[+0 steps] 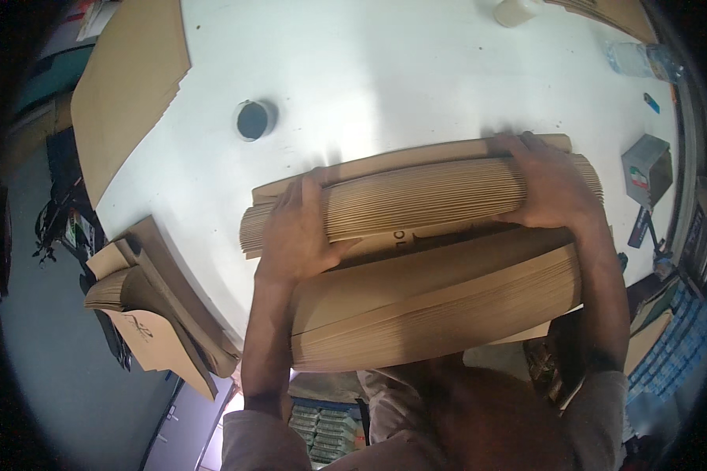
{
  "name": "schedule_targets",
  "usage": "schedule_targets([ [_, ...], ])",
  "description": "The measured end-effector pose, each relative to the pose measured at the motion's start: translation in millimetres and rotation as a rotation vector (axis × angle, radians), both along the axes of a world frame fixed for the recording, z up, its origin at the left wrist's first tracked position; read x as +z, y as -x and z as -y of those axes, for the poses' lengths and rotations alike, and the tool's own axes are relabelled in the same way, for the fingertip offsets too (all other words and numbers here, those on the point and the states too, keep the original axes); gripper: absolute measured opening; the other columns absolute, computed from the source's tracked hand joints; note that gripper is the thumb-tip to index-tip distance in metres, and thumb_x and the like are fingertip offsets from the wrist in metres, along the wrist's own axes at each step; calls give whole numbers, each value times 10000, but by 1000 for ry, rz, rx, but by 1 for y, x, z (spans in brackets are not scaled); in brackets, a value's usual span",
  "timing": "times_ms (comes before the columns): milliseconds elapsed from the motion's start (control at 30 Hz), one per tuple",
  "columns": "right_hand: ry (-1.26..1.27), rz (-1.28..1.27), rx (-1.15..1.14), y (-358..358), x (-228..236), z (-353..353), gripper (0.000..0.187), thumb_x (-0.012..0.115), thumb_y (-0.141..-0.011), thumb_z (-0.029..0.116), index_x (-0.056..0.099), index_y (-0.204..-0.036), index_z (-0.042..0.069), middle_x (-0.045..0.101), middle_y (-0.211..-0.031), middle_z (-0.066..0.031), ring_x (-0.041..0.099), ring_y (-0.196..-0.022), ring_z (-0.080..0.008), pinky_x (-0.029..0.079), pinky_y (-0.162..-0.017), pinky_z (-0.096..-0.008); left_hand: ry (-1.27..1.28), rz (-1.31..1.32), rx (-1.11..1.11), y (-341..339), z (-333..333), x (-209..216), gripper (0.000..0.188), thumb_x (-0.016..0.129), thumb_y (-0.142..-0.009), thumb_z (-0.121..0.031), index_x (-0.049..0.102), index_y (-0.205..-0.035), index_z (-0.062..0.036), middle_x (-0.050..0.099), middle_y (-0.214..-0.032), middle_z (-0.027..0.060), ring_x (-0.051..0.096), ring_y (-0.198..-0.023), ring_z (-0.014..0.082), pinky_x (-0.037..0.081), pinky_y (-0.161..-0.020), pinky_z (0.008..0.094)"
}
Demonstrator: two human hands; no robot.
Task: The person stacks a large pile of flat cardboard sheets on a white table. They repeatedly lift, align, and press the sheets to form a neat stack, using their bare foot to hold the pile in place during the process.
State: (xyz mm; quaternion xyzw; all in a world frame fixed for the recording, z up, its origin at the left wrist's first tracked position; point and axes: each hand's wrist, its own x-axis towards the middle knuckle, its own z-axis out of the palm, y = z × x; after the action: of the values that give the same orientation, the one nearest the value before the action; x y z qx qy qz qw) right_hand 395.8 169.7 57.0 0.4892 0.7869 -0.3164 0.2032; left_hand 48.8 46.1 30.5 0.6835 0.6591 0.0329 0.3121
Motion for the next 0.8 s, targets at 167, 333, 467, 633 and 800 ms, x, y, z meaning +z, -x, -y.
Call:
schedule_targets([
  [167, -97, -28, -3, -15, -11, 10, 1075, 1006, -527, 244, 594, -1506, 79, 608, -1378, -204, 604, -1314, -442, 500, -1143, -545, 96, -85, -36, 7, -3, 12, 810, 994, -688, -469, 626, -1252, -20, 650, -1288, 237, 641, -1222, 453, 522, -1054, 546],
  [333, -84, -85, -45, -8, 3, 15, 988, 992, -510, 218, 661, -1428, 61, 607, -1355, -193, 627, -1270, -410, 524, -1112, -524, 106, -61, -8, 17, 0, 18, 1056, 916, -641, -730, 631, -1320, 27, 681, -1216, 244, 647, -1227, 447, 493, -1115, 570],
  [467, -171, -54, -8, -18, 3, 19, 945, 984, -507, 229, 676, -1383, 54, 599, -1372, -188, 611, -1293, -411, 515, -1122, -522, 94, -110, -1, 12, 0, 22, 1019, 962, -620, -659, 641, -1323, 5, 692, -1237, 240, 647, -1211, 448, 509, -1057, 563],
  [633, -152, -96, 35, -10, 5, 15, 883, 978, -533, 292, 667, -1325, 58, 595, -1408, -199, 563, -1362, -439, 473, -1175, -540, -8, -161, -53, 17, 2, 16, 1024, 962, -612, -668, 656, -1313, 13, 671, -1316, 217, 617, -1275, 446, 472, -1127, 565],
  [800, -23, -10, -44, -7, 15, 12, 898, 976, -562, 324, 624, -1346, 62, 581, -1479, -252, 539, -1400, -478, 463, -1176, -562, 52, -60, -35, 21, 4, 12, 1005, 914, -629, -760, 659, -1178, 43, 626, -1329, 247, 592, -1291, 472, 441, -1149, 629],
])
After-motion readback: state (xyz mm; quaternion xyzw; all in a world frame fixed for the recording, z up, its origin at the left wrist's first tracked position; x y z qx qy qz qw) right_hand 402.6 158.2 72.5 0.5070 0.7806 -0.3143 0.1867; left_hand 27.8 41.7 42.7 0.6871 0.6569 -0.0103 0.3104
